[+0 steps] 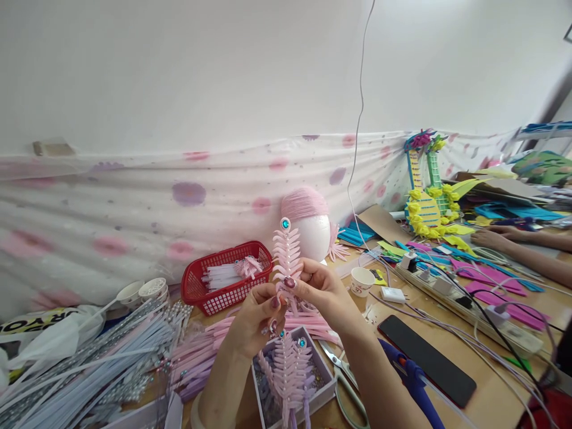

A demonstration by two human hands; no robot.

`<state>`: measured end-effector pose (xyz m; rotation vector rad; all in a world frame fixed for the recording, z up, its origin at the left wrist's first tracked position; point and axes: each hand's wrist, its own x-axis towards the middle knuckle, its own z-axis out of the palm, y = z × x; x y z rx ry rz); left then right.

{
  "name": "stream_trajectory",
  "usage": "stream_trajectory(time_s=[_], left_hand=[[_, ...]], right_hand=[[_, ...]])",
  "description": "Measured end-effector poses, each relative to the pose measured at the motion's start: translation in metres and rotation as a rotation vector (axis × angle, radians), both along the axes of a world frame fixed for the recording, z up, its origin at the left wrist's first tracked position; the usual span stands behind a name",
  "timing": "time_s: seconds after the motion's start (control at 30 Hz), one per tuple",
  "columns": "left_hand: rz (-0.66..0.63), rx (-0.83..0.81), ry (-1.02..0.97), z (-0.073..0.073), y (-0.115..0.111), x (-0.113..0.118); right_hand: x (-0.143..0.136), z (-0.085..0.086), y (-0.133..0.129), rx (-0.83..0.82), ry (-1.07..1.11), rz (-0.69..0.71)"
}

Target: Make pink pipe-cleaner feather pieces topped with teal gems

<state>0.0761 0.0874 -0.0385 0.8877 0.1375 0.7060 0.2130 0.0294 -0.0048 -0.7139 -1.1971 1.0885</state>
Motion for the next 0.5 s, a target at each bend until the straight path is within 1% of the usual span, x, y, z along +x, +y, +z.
stream_trajectory(time_s=[0.1,0.23,0.37,0.5], left_hand=[[0.017,-0.002,-0.008,0.002,-0.002,-0.001],[0.082,-0.008,-0.012,0.002,-0.004,0.0],[0.094,0.031,0.034,0.0,-0.001,-0.002],[0.071,0.098,0.09,0.005,0.005,-0.01]], right_hand=[[-0.002,0.001,-0.001,0.002,0.007,0.029],[-0.006,0.004,-0.001,0.02,0.027,0.06],[-0.004,0.002,0.001,0.009,0.006,0.032],[0.004,-0.001,0.002,0.004,-0.038,-0.017]])
